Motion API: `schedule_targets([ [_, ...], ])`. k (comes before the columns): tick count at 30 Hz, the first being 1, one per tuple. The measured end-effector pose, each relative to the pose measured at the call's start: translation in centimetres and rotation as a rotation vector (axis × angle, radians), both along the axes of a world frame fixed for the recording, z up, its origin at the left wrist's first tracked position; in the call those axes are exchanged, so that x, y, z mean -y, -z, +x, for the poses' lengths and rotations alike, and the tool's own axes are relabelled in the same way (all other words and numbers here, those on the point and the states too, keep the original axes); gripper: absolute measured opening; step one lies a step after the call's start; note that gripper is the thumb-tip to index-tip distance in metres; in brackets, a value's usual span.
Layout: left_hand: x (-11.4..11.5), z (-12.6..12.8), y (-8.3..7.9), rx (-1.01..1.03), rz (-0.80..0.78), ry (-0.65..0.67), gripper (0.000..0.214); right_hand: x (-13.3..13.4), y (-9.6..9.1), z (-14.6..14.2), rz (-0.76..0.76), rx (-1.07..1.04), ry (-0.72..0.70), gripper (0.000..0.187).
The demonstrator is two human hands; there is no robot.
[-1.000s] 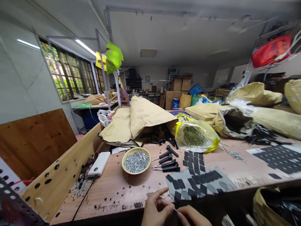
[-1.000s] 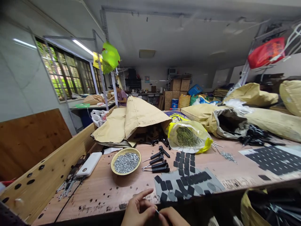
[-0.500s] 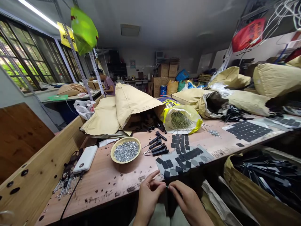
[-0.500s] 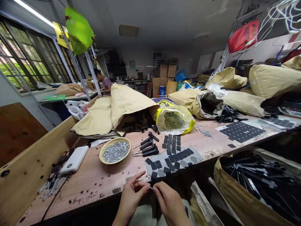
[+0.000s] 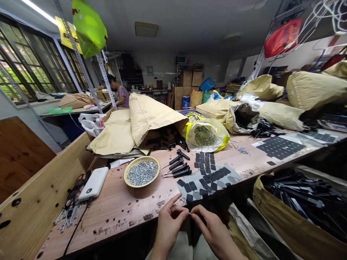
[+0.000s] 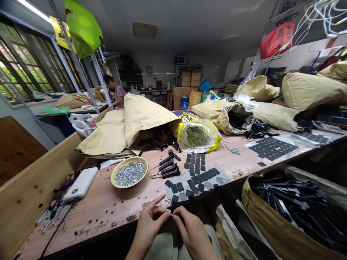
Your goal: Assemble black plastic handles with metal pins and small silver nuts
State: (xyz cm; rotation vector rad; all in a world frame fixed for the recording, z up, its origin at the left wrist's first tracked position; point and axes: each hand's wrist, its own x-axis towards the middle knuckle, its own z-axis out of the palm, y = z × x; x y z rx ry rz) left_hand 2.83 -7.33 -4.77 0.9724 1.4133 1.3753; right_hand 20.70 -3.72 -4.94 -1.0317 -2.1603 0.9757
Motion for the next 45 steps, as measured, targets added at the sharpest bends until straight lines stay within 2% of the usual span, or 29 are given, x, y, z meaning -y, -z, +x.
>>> schedule_targets([
  [2,0.0,0.0,-0.1,-0.013,-0.008,0.015,0.086,0.1,-0.1,0.1,-0.005,0.015,-0.006,0.033],
  [5,-0.1,0.0,0.1,-0.003,-0.022,0.026,0.092,0.1,-0.4,0.1,0.012,-0.003,0.006,0.024],
  [7,-0.3,0.2,0.4,0.002,-0.016,-0.005,0.095,0.1,-0.7,-0.1,0.034,-0.018,0.017,0.021],
  [11,-0.6,0.5,1.0,-0.010,0.026,-0.084,0.095,-0.2,-1.2,-0.2,0.089,-0.033,0.045,0.027],
  [13,-0.8,0.5,1.1,-0.013,0.037,-0.096,0.092,-0.3,-1.4,-0.2,0.082,-0.047,0.053,0.021],
  [19,-0.8,0.5,0.5,-0.021,0.024,-0.025,0.085,0.2,-1.7,-0.3,0.018,-0.058,0.100,0.010],
  [22,-0.7,0.8,0.5,0.044,0.010,-0.056,0.091,-0.5,-1.8,0.1,-0.003,-0.079,0.040,0.018],
  [24,-0.6,0.9,0.5,0.095,0.010,-0.111,0.097,-2.3,-1.8,1.5,0.048,-0.105,0.057,0.027],
  [26,-0.5,0.6,0.5,0.103,0.025,-0.152,0.095,-5.3,-1.5,4.1,0.140,-0.104,0.200,0.030],
  [28,-0.3,0.1,0.5,0.081,0.048,-0.175,0.086,-9.3,-0.9,7.2,0.209,-0.027,0.500,0.027],
  [30,-0.3,-0.7,0.5,0.061,0.067,-0.191,0.076,-13.0,-0.3,9.9,0.242,0.168,0.738,0.027],
  [32,-0.3,-1.4,0.6,0.050,0.078,-0.202,0.070,-15.5,0.3,11.6,0.269,0.324,0.814,0.027],
  [33,-0.3,-1.6,0.6,0.048,0.078,-0.204,0.068,-16.1,0.6,12.0,0.271,0.359,0.765,0.027],
  [36,-0.4,-1.8,0.6,0.050,0.063,-0.218,0.066,-16.6,1.1,11.9,0.234,0.310,0.377,0.028],
  [37,-0.4,-1.8,0.5,0.051,0.058,-0.222,0.066,-16.6,1.2,11.6,0.231,0.277,0.298,0.028],
  [38,-0.4,-1.9,0.3,0.049,0.056,-0.224,0.065,-16.6,1.3,11.4,0.244,0.260,0.302,0.029],
  [41,-0.3,-2.3,-0.3,0.023,0.052,-0.199,0.061,-16.8,1.6,10.8,0.322,0.282,0.565,0.032],
  [42,-0.3,-2.7,-0.6,0.010,0.041,-0.181,0.059,-16.9,1.7,10.6,0.326,0.288,0.555,0.032],
  [45,-0.3,-4.3,-1.5,-0.043,0.017,-0.208,0.057,-17.2,2.0,10.0,0.287,0.232,0.283,0.034],
])
